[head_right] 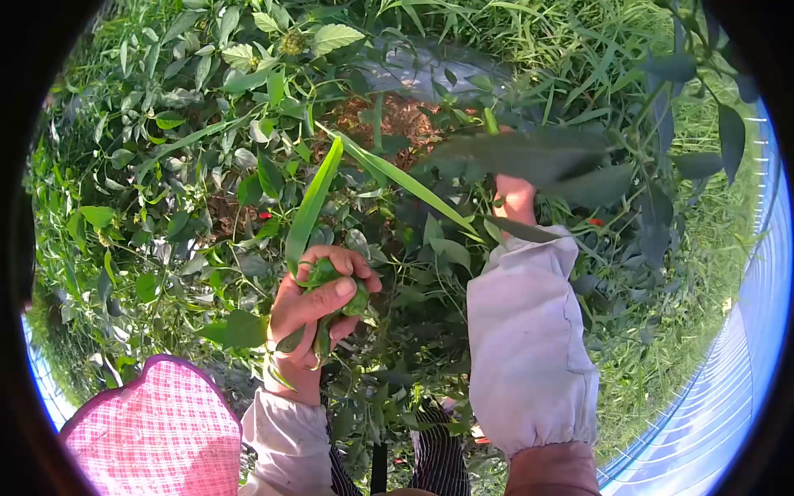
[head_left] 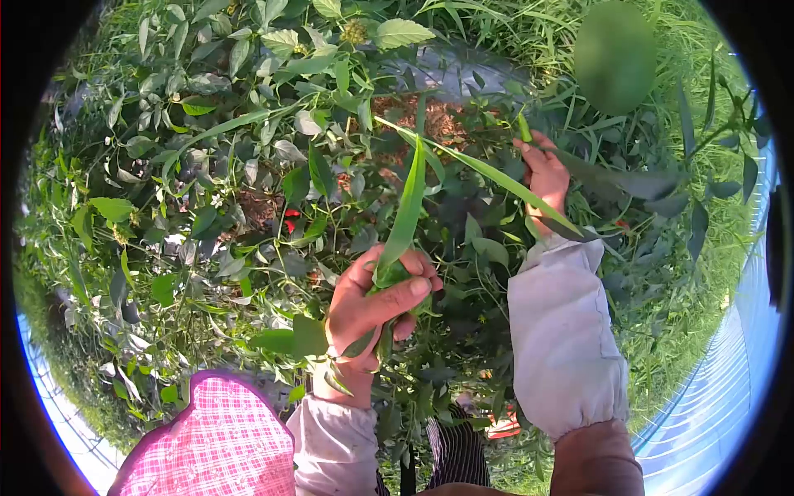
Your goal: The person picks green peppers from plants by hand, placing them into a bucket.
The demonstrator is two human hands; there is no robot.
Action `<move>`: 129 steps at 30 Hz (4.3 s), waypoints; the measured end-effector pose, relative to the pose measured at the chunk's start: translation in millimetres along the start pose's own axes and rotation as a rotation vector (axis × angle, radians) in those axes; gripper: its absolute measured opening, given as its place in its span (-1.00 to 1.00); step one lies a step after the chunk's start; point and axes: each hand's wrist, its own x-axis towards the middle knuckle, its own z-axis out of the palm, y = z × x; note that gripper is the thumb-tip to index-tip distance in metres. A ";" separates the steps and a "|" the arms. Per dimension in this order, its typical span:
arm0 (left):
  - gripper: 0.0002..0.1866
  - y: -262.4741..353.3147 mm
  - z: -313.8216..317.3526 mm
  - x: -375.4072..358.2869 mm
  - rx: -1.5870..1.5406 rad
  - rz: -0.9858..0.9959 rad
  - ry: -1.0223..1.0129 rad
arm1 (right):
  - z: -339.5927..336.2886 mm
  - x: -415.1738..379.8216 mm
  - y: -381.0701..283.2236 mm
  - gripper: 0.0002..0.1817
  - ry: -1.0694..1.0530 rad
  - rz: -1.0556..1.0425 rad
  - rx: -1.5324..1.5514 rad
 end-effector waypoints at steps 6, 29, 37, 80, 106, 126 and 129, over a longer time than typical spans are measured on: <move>-0.74 -6.1 -0.2 5.4 0.069 -0.010 0.063 | -6.0 -32.8 -65.7 -0.68 -0.490 0.135 0.629; -0.76 37.4 -18.2 0.6 -0.183 0.236 -0.156 | 146.4 112.9 -69.9 -0.86 0.034 0.435 0.602; -0.74 52.1 -32.2 3.3 -0.245 0.466 -0.295 | 395.2 -26.3 3.9 -0.44 -0.824 -0.123 -0.057; -0.71 85.7 -46.1 3.1 -0.576 0.454 -0.054 | 341.3 153.3 121.2 -0.77 -0.661 -0.124 -0.193; -0.69 52.2 -25.0 10.0 -0.346 0.409 0.007 | -144.4 37.4 76.9 -0.67 -1.060 -0.628 -2.189; -0.75 -14.2 26.8 -21.4 1.240 -0.160 -0.243 | -73.5 -123.4 40.5 -0.48 -0.987 -0.143 -1.497; -0.76 -15.0 27.2 -11.7 1.229 -0.232 -0.224 | -48.2 -104.4 55.7 -0.48 -1.006 -0.118 -1.445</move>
